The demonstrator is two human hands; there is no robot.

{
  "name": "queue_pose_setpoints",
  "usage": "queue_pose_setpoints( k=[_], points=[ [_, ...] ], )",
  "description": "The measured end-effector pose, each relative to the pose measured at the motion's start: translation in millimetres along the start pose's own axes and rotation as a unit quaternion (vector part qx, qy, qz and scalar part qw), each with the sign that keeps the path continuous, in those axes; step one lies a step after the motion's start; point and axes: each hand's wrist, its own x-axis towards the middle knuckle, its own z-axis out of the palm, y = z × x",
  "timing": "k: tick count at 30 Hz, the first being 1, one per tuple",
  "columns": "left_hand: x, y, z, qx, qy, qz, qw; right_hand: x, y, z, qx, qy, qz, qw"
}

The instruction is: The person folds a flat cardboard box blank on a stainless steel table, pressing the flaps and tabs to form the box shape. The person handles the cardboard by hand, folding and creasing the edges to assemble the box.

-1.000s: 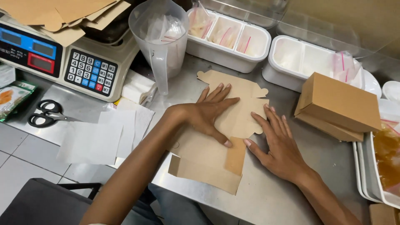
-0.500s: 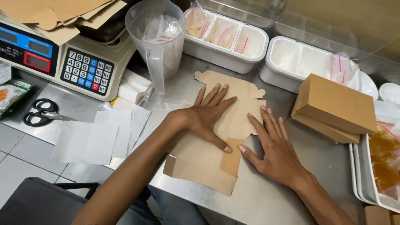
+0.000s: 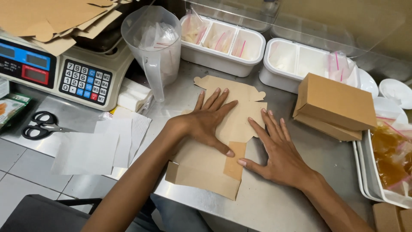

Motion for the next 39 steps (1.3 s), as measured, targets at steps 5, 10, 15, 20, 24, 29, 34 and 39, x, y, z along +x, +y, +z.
queue_pose_setpoints(
  k=[5, 10, 15, 20, 24, 29, 34, 39],
  points=[
    [-5, 4, -2, 0.000, -0.003, -0.006, 1.000, 1, 3, 0, -0.014, -0.009, -0.008, 1.000],
    [-5, 8, -2, 0.003, -0.007, -0.010, 1.000, -1, 2, -1, -0.010, -0.009, -0.007, 1.000],
    [-5, 15, 0, 0.037, 0.007, -0.034, 0.999, -1, 3, 0, -0.007, -0.007, -0.009, 1.000],
    [-5, 16, 1, 0.055, 0.004, -0.039, 0.998, -1, 2, -1, -0.015, -0.013, -0.008, 1.000],
    [-6, 17, 1, 0.059, 0.005, -0.039, 0.997, -1, 3, 0, -0.012, -0.014, -0.013, 1.000],
    [-4, 14, 3, 0.062, 0.009, -0.037, 0.997, -1, 4, 2, -0.011, -0.010, -0.017, 1.000],
    [-2, 12, 5, 0.066, 0.016, -0.038, 0.997, -1, 6, 2, -0.010, -0.010, -0.019, 1.000],
    [5, 3, 11, 0.006, 0.049, 0.003, 0.999, -1, 7, 3, -0.006, -0.005, -0.016, 1.000]
  ],
)
